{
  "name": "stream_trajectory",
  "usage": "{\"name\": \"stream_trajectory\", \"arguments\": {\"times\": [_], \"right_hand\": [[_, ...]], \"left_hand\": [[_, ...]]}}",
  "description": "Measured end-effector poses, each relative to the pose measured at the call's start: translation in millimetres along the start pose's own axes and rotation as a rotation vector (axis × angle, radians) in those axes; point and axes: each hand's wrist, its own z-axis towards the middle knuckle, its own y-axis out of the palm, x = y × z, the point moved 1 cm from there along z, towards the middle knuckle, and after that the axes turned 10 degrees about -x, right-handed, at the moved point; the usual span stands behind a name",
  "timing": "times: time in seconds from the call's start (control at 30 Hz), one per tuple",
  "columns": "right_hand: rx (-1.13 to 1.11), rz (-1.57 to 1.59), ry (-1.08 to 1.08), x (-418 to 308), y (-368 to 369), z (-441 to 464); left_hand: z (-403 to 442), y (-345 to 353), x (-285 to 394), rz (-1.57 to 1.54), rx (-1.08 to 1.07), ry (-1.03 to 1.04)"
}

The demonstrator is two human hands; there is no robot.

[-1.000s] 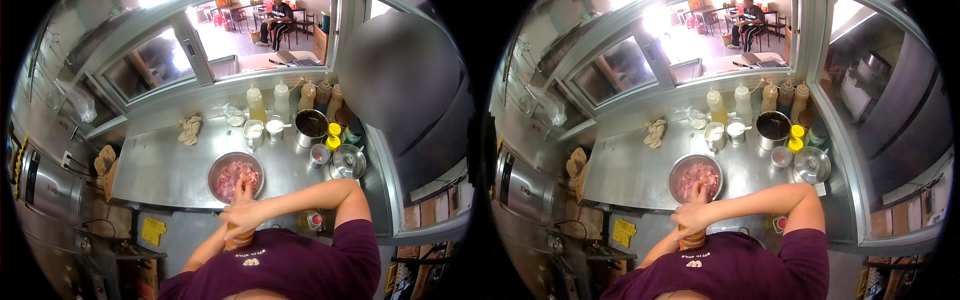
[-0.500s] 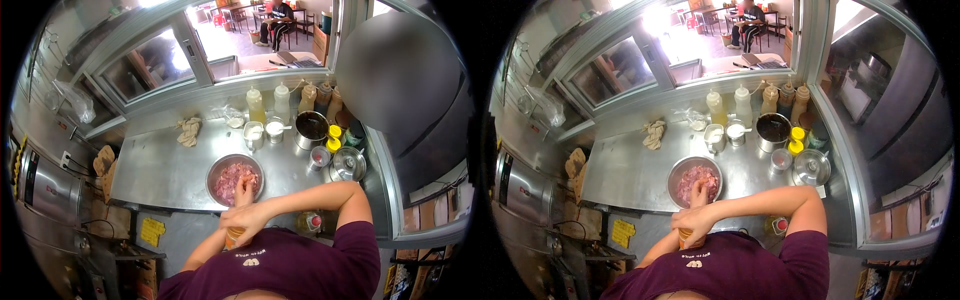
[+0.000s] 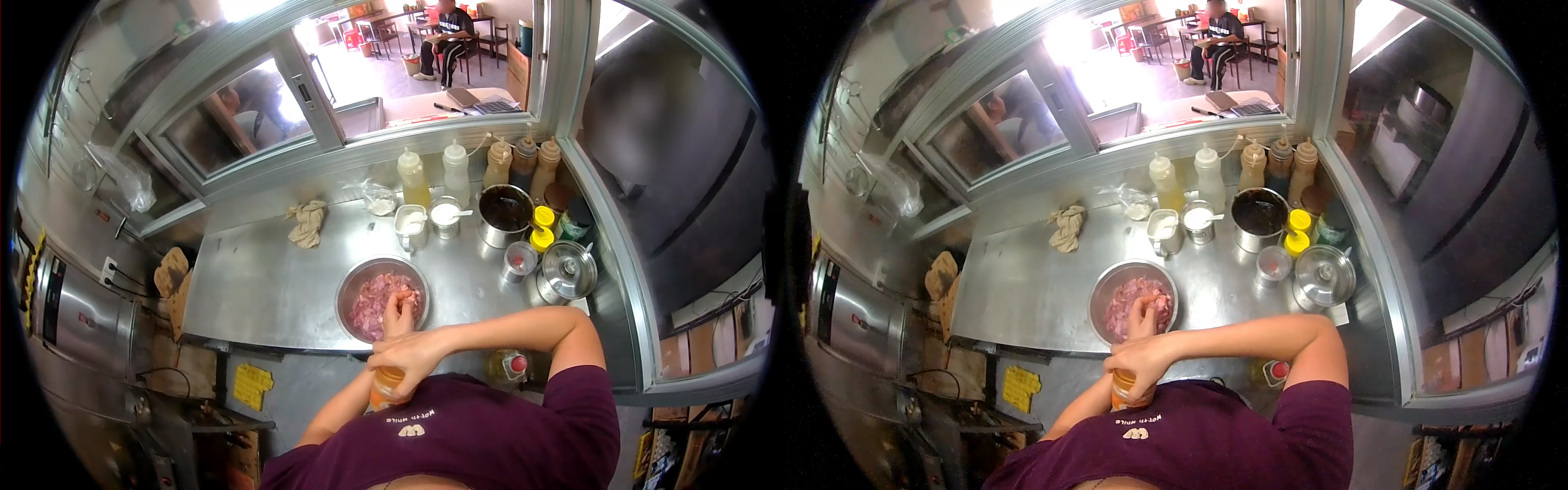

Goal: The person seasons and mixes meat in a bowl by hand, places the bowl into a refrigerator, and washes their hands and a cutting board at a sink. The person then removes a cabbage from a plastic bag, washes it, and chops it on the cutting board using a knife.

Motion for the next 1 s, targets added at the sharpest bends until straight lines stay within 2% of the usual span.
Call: {"name": "stream_trajectory", "arguments": {"times": [0.23,0.4,0.43,0.47,0.53,0.57,0.67,0.77,0.83,1.0], "right_hand": [[0.069,0.002,-0.033,1.6,8.4,-4.8],[0.173,-0.012,-0.030,1.2,10.9,-10.3],[0.193,-0.017,-0.038,1.5,9.7,-13.8],[0.214,-0.021,-0.045,1.8,8.0,-18.0],[0.257,-0.042,0.036,1.3,0.6,-31.9],[0.278,-0.053,0.077,2.3,-4.0,-40.4],[0.391,-0.162,0.302,12.7,-16.1,-70.3],[0.563,-0.237,0.537,35.8,-20.5,-94.6],[0.676,-0.374,0.654,52.6,-20.0,-103.7],[0.673,-0.360,0.835,111.3,-6.5,-94.2]], "left_hand": [[3.9,4.4,-13.0,-0.109,-0.014,-0.013],[20.1,-4.5,13.8,-0.200,0.004,-0.016],[32.5,-17.1,5.1,-0.045,-0.003,-0.009],[36.7,-26.8,-4.4,-0.033,0.024,0.031],[42.1,-39.6,7.5,-0.008,0.078,0.110],[41.2,-49.7,5.8,0.183,0.125,0.145],[36.4,-71.5,-24.3,0.380,0.191,0.081],[26.3,-81.8,-47.5,0.668,0.207,0.135],[22.9,-80.4,-47.3,0.761,0.176,0.145],[20.5,-73.6,-29.3,0.814,0.135,0.195]]}}
